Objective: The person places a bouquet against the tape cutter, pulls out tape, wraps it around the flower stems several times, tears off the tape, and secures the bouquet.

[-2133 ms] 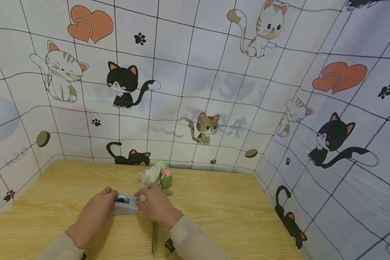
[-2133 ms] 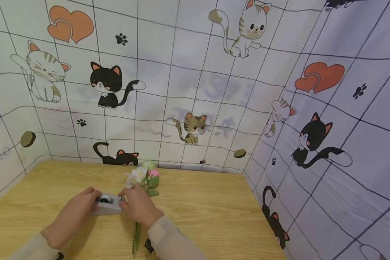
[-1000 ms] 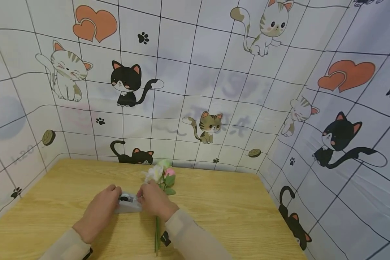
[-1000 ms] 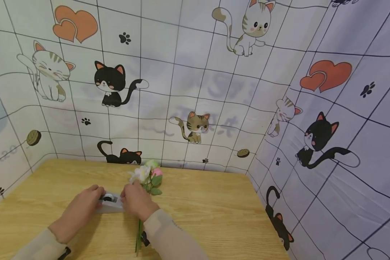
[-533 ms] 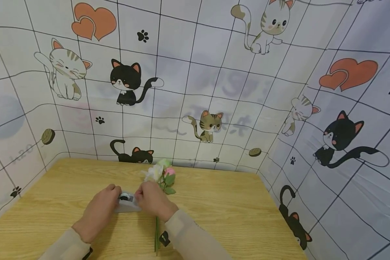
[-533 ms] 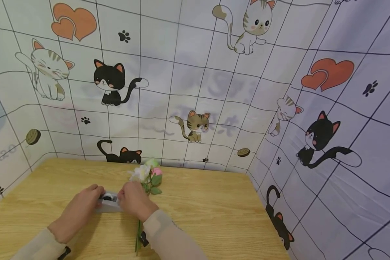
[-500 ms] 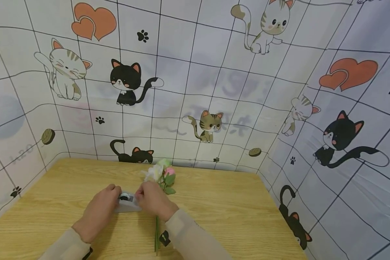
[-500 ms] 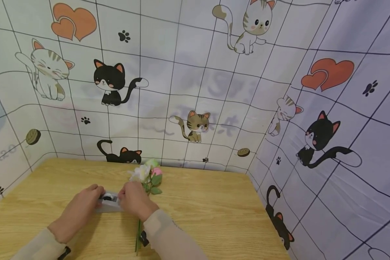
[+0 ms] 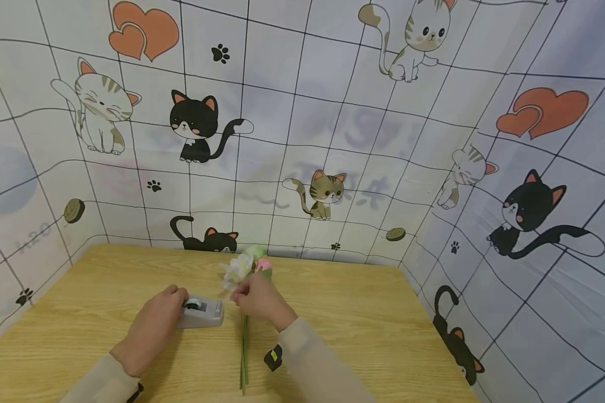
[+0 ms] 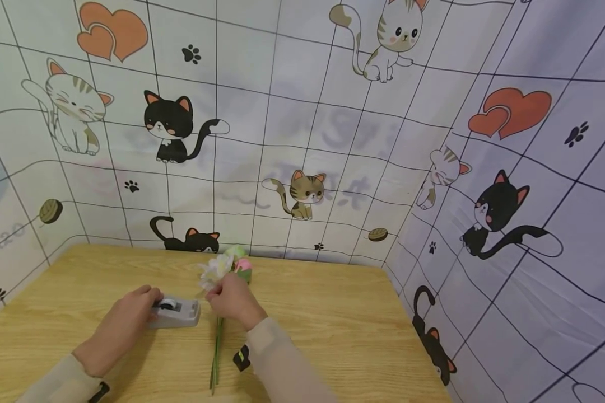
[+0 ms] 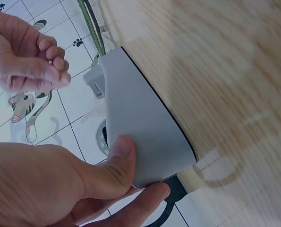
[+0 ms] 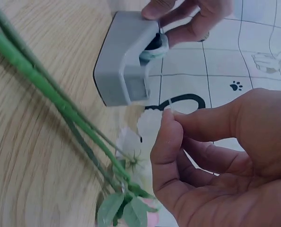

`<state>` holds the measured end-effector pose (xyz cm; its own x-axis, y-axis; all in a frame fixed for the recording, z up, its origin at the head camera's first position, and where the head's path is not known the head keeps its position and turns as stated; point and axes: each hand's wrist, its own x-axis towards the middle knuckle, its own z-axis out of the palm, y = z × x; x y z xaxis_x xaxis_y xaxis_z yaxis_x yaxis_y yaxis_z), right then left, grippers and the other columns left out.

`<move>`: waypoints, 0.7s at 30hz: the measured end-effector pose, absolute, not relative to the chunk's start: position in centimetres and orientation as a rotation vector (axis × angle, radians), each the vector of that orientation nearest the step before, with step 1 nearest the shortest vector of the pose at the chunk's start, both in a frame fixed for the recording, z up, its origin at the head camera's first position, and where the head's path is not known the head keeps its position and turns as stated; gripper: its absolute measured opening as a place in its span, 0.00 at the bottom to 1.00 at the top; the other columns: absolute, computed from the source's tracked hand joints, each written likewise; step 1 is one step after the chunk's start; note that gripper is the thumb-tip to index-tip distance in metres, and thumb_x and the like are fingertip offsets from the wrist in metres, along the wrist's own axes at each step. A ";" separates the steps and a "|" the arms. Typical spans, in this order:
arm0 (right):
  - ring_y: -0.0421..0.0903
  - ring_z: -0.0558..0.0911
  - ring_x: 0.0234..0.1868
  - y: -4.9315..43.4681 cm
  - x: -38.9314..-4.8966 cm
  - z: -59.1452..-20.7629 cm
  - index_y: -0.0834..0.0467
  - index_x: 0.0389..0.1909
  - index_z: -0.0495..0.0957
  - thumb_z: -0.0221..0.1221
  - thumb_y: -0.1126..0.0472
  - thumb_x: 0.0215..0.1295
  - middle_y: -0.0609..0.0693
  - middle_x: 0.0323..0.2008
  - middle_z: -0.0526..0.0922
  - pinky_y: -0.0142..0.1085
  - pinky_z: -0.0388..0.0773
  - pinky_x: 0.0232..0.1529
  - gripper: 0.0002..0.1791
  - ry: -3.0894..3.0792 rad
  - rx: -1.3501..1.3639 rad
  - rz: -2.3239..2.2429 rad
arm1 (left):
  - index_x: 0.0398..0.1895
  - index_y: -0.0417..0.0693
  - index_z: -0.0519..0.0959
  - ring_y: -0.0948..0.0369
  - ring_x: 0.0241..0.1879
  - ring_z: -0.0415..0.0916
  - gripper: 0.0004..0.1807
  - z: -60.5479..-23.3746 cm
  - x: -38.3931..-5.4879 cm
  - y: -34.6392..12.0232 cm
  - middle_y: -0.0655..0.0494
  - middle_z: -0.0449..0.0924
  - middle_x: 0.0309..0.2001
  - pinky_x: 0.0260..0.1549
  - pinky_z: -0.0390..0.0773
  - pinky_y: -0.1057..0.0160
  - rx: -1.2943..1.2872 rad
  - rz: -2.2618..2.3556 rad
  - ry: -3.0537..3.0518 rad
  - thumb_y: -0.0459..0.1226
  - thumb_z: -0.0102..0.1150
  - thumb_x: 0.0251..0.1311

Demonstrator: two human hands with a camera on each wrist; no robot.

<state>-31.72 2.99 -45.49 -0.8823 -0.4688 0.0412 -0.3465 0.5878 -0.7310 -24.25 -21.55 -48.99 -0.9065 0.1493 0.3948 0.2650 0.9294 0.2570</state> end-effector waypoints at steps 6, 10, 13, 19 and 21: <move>0.38 0.65 0.21 5.0 -32.4 -45.6 0.66 0.29 0.91 0.68 0.64 0.82 0.43 0.22 0.82 0.32 0.62 0.25 0.16 2.652 -0.635 -1.119 | 0.49 0.32 0.87 0.52 0.43 0.92 0.16 -48.8 -24.3 -21.6 0.42 0.90 0.45 0.38 0.94 0.51 -0.285 -0.458 -2.735 0.23 0.83 0.62; 0.39 0.63 0.19 6.1 -32.8 -45.6 0.68 0.25 0.90 0.69 0.64 0.81 0.53 0.25 0.90 0.33 0.62 0.26 0.19 2.646 -0.602 -1.110 | 0.50 0.31 0.87 0.52 0.43 0.92 0.16 -48.9 -24.3 -21.6 0.41 0.90 0.45 0.37 0.93 0.53 -0.299 -0.468 -2.724 0.23 0.83 0.62; 0.38 0.65 0.19 6.7 -33.0 -45.5 0.69 0.32 0.94 0.69 0.65 0.79 0.56 0.37 0.98 0.33 0.65 0.27 0.15 2.623 -0.582 -1.122 | 0.50 0.31 0.87 0.51 0.44 0.92 0.16 -48.8 -24.2 -21.6 0.40 0.91 0.46 0.38 0.94 0.52 -0.296 -0.471 -2.723 0.23 0.83 0.62; 0.38 0.58 0.17 7.2 -33.4 -45.7 0.63 0.15 0.84 0.69 0.67 0.78 0.49 0.22 0.88 0.34 0.59 0.24 0.25 2.612 -0.545 -1.115 | 0.51 0.31 0.87 0.51 0.45 0.92 0.16 -48.6 -24.2 -21.7 0.39 0.91 0.48 0.41 0.95 0.50 -0.292 -0.489 -2.752 0.23 0.82 0.64; 0.38 0.57 0.16 7.2 -33.5 -45.8 0.58 0.11 0.78 0.70 0.67 0.78 0.48 0.14 0.78 0.34 0.57 0.24 0.29 2.623 -0.533 -1.108 | 0.51 0.30 0.87 0.52 0.45 0.92 0.15 -48.6 -24.1 -21.8 0.39 0.91 0.48 0.41 0.95 0.50 -0.292 -0.497 -2.753 0.23 0.82 0.64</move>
